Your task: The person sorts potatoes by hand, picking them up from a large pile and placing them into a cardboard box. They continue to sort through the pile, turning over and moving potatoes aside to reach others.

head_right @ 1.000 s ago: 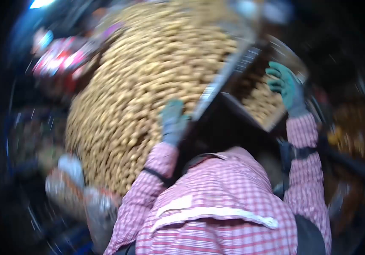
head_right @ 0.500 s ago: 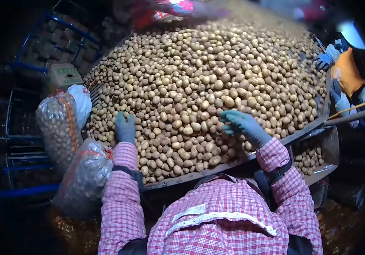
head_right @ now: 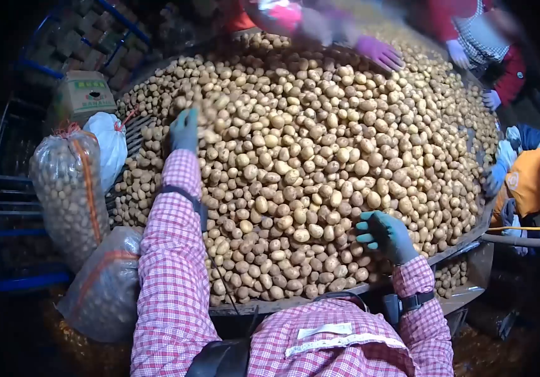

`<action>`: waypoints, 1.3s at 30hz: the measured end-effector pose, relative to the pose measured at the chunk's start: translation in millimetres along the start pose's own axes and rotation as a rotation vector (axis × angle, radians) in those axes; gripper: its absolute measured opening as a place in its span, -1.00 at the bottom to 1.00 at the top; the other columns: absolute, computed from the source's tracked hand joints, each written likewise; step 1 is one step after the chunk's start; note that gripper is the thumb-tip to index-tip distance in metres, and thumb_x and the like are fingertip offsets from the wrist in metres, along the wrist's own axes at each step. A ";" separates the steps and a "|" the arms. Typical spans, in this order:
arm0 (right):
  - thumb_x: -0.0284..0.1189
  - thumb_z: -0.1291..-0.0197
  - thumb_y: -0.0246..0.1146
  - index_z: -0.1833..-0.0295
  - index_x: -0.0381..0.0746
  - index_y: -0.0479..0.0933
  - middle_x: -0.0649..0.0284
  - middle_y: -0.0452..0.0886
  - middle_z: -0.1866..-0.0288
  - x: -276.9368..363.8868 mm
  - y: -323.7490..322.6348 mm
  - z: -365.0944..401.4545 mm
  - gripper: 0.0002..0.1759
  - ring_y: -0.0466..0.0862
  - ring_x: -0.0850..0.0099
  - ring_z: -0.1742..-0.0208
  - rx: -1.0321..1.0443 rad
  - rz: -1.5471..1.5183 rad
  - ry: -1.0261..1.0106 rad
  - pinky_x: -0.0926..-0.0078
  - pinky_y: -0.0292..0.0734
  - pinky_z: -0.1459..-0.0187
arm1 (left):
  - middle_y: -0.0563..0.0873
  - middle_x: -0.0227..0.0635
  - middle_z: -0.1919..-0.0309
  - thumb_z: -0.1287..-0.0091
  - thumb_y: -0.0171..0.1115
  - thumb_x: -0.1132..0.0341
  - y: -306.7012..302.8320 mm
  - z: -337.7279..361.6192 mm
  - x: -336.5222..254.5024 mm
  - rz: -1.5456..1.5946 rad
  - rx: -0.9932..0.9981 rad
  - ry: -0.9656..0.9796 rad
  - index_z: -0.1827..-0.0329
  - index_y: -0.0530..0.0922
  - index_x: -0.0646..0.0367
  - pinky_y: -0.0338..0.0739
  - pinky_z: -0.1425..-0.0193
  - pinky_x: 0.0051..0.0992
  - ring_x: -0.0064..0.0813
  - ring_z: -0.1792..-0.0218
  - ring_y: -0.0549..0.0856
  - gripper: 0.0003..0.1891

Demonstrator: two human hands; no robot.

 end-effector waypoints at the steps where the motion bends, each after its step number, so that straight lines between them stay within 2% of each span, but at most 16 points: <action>1: -0.04 -0.57 0.13 -0.29 -0.23 0.55 0.17 0.77 -0.01 0.0 5.1 1.3 -0.50 0.79 0.34 0.20 -0.030 0.010 0.009 0.52 0.63 0.30 | 0.62 0.06 -0.33 -0.42 0.10 -0.38 39.1 -18.1 7.7 0.075 0.067 0.159 -0.47 0.52 -0.01 0.55 -0.36 -0.13 0.10 -0.27 0.66 -0.24; 2: -0.02 -0.57 0.13 -0.29 -0.23 0.55 0.17 0.77 0.00 0.2 8.2 2.3 -0.49 0.80 0.34 0.19 -0.061 0.026 0.012 0.53 0.62 0.31 | 0.68 0.08 -0.24 -0.44 0.09 -0.37 77.3 -35.2 14.8 0.160 0.148 0.312 -0.49 0.52 0.00 0.59 -0.31 -0.11 0.14 -0.21 0.70 -0.24; 3: 0.00 -0.55 0.14 -0.28 -0.21 0.55 0.21 0.77 0.03 -3.1 6.1 -0.1 -0.48 0.80 0.35 0.20 -0.088 0.019 -0.003 0.51 0.61 0.32 | 0.59 0.10 -0.34 -0.42 0.09 -0.37 91.3 6.7 -27.4 0.043 0.187 0.118 -0.52 0.49 0.00 0.51 -0.44 -0.09 0.15 -0.34 0.62 -0.21; 4: -0.01 -0.55 0.14 -0.28 -0.20 0.56 0.25 0.77 0.05 -1.1 4.5 0.2 -0.49 0.80 0.34 0.21 -0.094 0.010 0.030 0.50 0.60 0.33 | 0.43 0.10 -0.49 -0.39 0.09 -0.41 139.8 -1.5 -28.7 0.044 0.223 0.241 -0.58 0.43 -0.09 0.40 -0.55 -0.08 0.13 -0.47 0.51 -0.18; 7: -0.02 -0.55 0.14 -0.27 -0.19 0.58 0.27 0.78 0.05 -0.5 10.3 0.0 -0.51 0.81 0.32 0.21 -0.083 0.000 0.039 0.50 0.58 0.34 | 0.29 -0.04 -0.63 -0.36 0.07 -0.55 114.0 96.9 -147.5 0.110 0.660 0.129 -0.68 0.29 -0.15 0.35 -0.61 -0.07 -0.02 -0.56 0.42 -0.04; 14: -0.19 -0.54 0.23 -0.17 -0.21 0.67 0.27 0.78 0.09 7.2 23.4 15.6 -0.65 0.76 0.41 0.21 -0.007 -0.076 -0.012 0.44 0.71 0.18 | 0.35 0.07 -0.59 -0.36 0.46 0.00 160.4 216.8 -117.6 0.292 0.593 0.772 -0.61 0.35 0.22 0.19 -0.68 -0.16 -0.04 -0.63 0.28 -0.16; 18: -0.33 -0.50 0.28 -0.30 -0.28 0.66 0.24 0.80 -0.07 23.3 -8.9 49.0 -0.61 0.76 0.50 -0.03 -0.076 0.101 -0.265 0.50 0.70 -0.09 | 0.29 0.14 -0.58 -0.30 0.51 0.11 87.7 238.7 -54.6 -0.042 0.454 0.708 -0.62 0.30 0.28 0.20 -0.68 -0.09 0.05 -0.60 0.30 -0.11; 20: -0.37 -0.49 0.29 -0.34 -0.28 0.65 0.24 0.79 -0.12 35.5 -36.3 53.9 -0.60 0.73 0.52 -0.10 -0.212 0.499 -0.554 0.53 0.61 -0.23 | 0.20 0.13 -0.63 -0.17 0.59 -0.08 76.5 260.6 -37.6 -0.257 0.477 0.678 -0.72 0.18 0.06 0.15 -0.67 0.04 0.13 -0.62 0.20 0.09; 22: -0.23 -0.46 0.30 -0.51 -0.26 0.49 0.15 0.69 -0.31 47.7 -52.2 56.6 -0.40 0.67 0.41 -0.23 -0.147 0.598 -0.482 0.44 0.52 -0.36 | 0.17 0.11 -0.65 -0.13 0.57 -0.19 89.5 292.5 -59.7 -0.525 0.496 0.695 -0.74 0.15 0.00 0.11 -0.66 0.09 0.16 -0.61 0.21 0.15; 26: -0.05 -0.45 0.28 -0.66 -0.12 0.30 0.03 0.53 -0.51 82.3 -57.7 50.9 -0.22 0.57 0.30 -0.41 0.094 0.802 -0.397 0.32 0.42 -0.46 | 0.07 0.15 -0.68 0.04 0.62 -0.32 163.3 304.3 -110.7 -0.218 0.511 0.629 -0.77 0.04 -0.05 0.15 -0.66 0.06 0.20 -0.62 0.20 0.34; 28: -0.04 -0.47 0.26 -0.69 -0.02 0.26 0.00 0.51 -0.53 97.8 -68.8 48.2 -0.23 0.56 0.25 -0.44 0.180 0.795 -0.328 0.27 0.39 -0.49 | 0.01 0.14 -0.68 0.04 0.70 -0.10 188.4 305.9 -129.6 -0.369 0.471 0.676 -0.77 -0.01 0.05 0.18 -0.68 -0.06 0.16 -0.65 0.16 0.35; 29: -0.01 -0.48 0.23 -0.71 0.07 0.22 0.01 0.50 -0.55 94.5 -81.3 35.8 -0.23 0.55 0.20 -0.48 0.211 0.850 -0.423 0.25 0.36 -0.50 | 0.01 0.12 -0.68 0.05 0.71 -0.01 210.7 304.6 -131.3 -0.020 0.498 0.578 -0.76 -0.01 0.07 0.20 -0.67 -0.09 0.14 -0.64 0.17 0.35; 32: 0.02 -0.50 0.19 -0.71 0.07 0.22 0.02 0.49 -0.57 127.8 -93.7 33.7 -0.23 0.53 0.16 -0.51 0.201 0.785 -0.253 0.24 0.34 -0.51 | 0.27 0.12 -0.56 0.03 0.68 0.28 221.6 313.6 -193.6 -0.233 0.420 0.659 -0.77 -0.01 0.07 0.32 -0.59 -0.16 0.09 -0.59 0.27 0.29; 34: 0.03 -0.50 0.17 -0.69 -0.01 0.25 0.01 0.54 -0.51 121.2 -124.3 1.4 -0.24 0.58 0.20 -0.45 0.229 0.806 -0.386 0.25 0.40 -0.48 | 0.36 0.13 -0.49 0.01 0.66 0.33 244.9 299.3 -213.3 0.025 0.715 0.333 -0.77 -0.01 0.05 0.28 -0.62 -0.15 0.07 -0.58 0.28 0.27; 36: 0.01 -0.50 0.17 -0.68 -0.05 0.27 0.01 0.59 -0.46 139.1 -139.8 -5.4 -0.25 0.61 0.22 -0.41 0.169 0.814 -0.372 0.27 0.43 -0.45 | 0.31 0.19 -0.50 0.00 0.67 0.33 262.8 304.5 -217.8 -0.358 0.329 0.740 -0.77 0.02 -0.05 0.25 -0.58 0.02 0.22 -0.53 0.25 0.26; 39: 0.01 -0.50 0.18 -0.64 -0.10 0.34 0.05 0.67 -0.34 155.8 -148.4 -7.6 -0.27 0.64 0.29 -0.30 0.168 0.763 -0.377 0.33 0.51 -0.36 | 0.34 0.16 -0.41 0.06 0.75 0.23 272.4 296.1 -227.9 -0.470 0.458 0.637 -0.77 -0.02 -0.16 0.11 -0.65 0.10 0.28 -0.56 0.19 0.34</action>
Point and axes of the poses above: each hand's wrist, its own z-axis away from the middle knuckle, its own y-axis out of the palm, x = y × z, the point moved 1 cm from there along -z, towards the middle knuckle
